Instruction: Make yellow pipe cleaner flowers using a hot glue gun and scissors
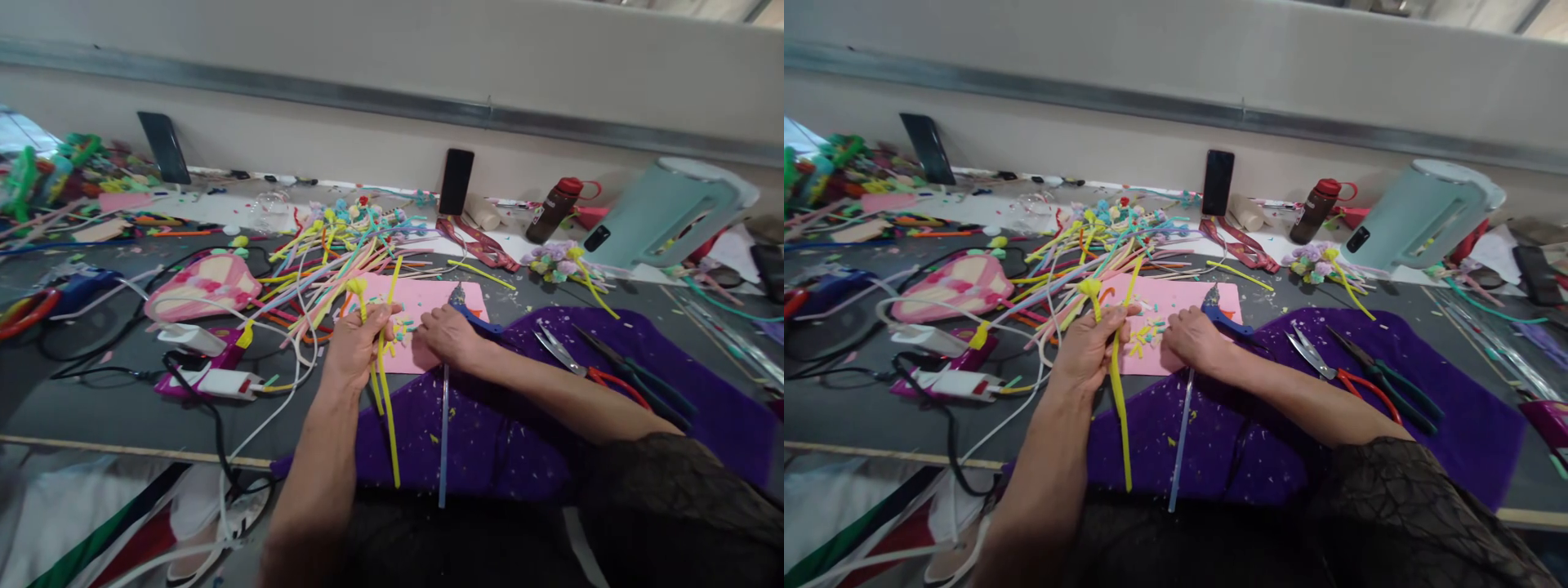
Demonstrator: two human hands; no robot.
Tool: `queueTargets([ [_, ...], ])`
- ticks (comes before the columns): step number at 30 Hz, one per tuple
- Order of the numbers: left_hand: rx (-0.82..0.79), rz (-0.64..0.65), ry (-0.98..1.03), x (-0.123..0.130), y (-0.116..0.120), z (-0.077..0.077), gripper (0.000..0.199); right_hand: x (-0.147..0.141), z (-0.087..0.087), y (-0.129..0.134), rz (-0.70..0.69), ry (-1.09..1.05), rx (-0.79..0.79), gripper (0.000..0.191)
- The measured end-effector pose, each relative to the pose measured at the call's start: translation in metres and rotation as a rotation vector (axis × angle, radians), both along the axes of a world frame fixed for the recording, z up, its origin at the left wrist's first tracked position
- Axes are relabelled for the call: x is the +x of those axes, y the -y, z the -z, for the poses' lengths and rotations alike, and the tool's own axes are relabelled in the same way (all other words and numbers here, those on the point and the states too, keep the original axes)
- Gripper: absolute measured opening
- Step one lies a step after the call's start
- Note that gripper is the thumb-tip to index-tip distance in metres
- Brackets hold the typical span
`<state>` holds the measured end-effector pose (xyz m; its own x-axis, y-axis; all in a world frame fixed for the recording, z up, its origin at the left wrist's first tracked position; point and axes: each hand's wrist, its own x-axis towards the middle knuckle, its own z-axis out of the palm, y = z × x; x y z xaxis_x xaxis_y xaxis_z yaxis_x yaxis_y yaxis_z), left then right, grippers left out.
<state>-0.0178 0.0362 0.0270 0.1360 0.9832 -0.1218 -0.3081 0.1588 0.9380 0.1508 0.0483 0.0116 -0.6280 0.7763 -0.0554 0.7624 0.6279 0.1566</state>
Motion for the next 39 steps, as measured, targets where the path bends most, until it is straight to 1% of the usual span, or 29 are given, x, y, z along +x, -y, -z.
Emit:
queueTargets([
  [2,0.003,0.006,-0.002,0.001,0.0,0.001,0.026,-0.008,0.0,0.009,-0.078,-0.025,-0.011,0.022],
  [4,0.001,0.006,-0.009,0.001,0.0,0.001,0.024,-0.007,-0.003,0.007,-0.098,-0.065,-0.015,0.023],
  [5,0.0,0.004,-0.014,0.001,0.001,0.001,0.023,-0.003,-0.005,0.003,-0.068,-0.083,-0.009,0.024],
  [7,-0.003,0.0,-0.019,0.002,0.001,0.0,0.021,0.008,-0.009,-0.012,0.08,-0.089,0.033,0.025],
  [8,-0.004,-0.001,-0.016,0.002,0.001,0.0,0.021,0.013,-0.01,-0.021,0.122,-0.081,0.043,0.025],
  [11,-0.005,-0.005,0.0,0.003,0.002,-0.001,0.021,0.019,-0.006,-0.04,0.18,-0.053,0.048,0.023],
  [13,-0.011,-0.006,0.005,0.003,0.002,-0.001,0.022,0.012,0.001,-0.041,0.183,-0.047,0.047,0.023],
  [15,-0.019,-0.013,0.001,0.003,0.002,-0.002,0.024,-0.002,0.008,-0.033,0.163,-0.052,0.046,0.024],
  [17,-0.025,-0.024,-0.006,0.003,0.001,-0.002,0.026,-0.017,0.012,-0.018,0.119,-0.062,0.037,0.024],
  [20,-0.014,-0.015,-0.014,0.002,0.0,-0.001,0.024,-0.03,0.009,0.004,0.0,-0.076,-0.005,0.024],
  [22,0.004,0.0,-0.016,0.001,-0.001,0.001,0.023,-0.029,0.006,0.015,-0.069,-0.092,-0.027,0.024],
  [23,0.01,0.001,-0.017,0.001,-0.001,0.002,0.023,-0.026,0.004,0.019,-0.073,-0.1,-0.029,0.025],
  [27,0.009,-0.001,-0.025,0.001,0.001,0.001,0.026,-0.01,0.004,0.03,0.042,-0.082,-0.022,0.025],
  [28,0.007,0.004,-0.028,0.002,0.001,0.0,0.026,-0.008,0.006,0.033,0.051,-0.073,-0.016,0.025],
  [32,0.016,0.008,-0.03,0.003,0.003,-0.003,0.024,-0.015,0.011,0.045,-0.029,-0.123,0.024,0.029],
  [35,0.021,0.016,-0.028,0.003,0.003,-0.002,0.024,-0.023,0.013,0.048,-0.11,-0.197,-0.005,0.03],
  [37,0.023,0.022,-0.032,0.003,0.002,0.0,0.026,-0.02,0.013,0.046,-0.172,-0.23,-0.021,0.031],
  [39,0.029,0.025,-0.029,0.003,0.002,0.001,0.027,-0.008,0.013,0.041,-0.17,-0.26,-0.007,0.031],
])
